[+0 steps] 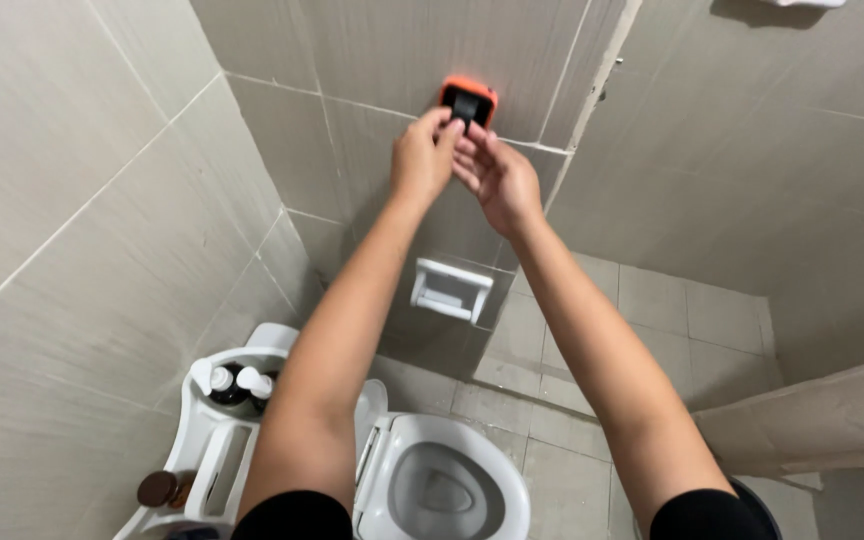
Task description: The person scrubs the tiled bathroom wall with a small orange brush, then rinses a blue cloth under the sink faucet. They wring out the cloth and wipe the wall with it, repeating the rinsing and wiping process.
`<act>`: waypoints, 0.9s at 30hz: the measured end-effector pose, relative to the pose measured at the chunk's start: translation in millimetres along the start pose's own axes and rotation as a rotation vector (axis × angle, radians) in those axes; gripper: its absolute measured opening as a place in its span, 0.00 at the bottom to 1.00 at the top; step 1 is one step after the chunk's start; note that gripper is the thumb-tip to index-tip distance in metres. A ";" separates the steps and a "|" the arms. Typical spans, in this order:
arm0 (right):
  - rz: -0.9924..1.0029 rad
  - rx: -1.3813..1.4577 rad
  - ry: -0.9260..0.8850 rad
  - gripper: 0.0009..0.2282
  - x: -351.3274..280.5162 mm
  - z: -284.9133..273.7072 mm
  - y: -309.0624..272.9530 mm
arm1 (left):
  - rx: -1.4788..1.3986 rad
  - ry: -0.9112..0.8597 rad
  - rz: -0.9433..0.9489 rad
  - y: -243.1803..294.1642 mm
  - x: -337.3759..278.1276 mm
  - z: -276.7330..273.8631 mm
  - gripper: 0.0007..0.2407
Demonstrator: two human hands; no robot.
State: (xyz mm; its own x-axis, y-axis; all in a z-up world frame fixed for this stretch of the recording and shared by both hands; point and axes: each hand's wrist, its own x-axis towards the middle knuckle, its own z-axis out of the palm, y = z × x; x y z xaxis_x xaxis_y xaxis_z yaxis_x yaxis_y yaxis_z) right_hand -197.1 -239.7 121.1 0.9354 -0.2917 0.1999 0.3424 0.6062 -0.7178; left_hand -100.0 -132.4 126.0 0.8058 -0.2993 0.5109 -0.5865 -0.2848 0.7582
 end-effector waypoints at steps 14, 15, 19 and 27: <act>0.135 0.072 0.192 0.17 -30.3 -101.7 89.3 | 0.074 -0.197 -0.205 -72.3 -67.0 52.4 0.08; 0.173 0.060 0.225 0.16 -28.3 -115.5 102.0 | 0.090 -0.216 -0.230 -80.4 -74.2 56.4 0.07; 0.209 0.073 0.289 0.16 -35.6 -144.6 134.9 | 0.127 -0.249 -0.288 -132.4 -94.4 84.4 0.08; 0.352 -0.080 0.324 0.15 -12.6 -185.2 209.9 | 0.039 -0.188 -0.317 -211.2 -118.4 101.3 0.09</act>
State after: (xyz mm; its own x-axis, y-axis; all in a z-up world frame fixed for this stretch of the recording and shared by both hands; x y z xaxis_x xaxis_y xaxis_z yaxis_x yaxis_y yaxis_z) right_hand -153.3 -245.8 -155.5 0.9131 -0.3025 -0.2732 -0.0094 0.6544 -0.7561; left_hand -79.7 -129.1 -135.6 0.9211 -0.3514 0.1674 -0.3159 -0.4237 0.8489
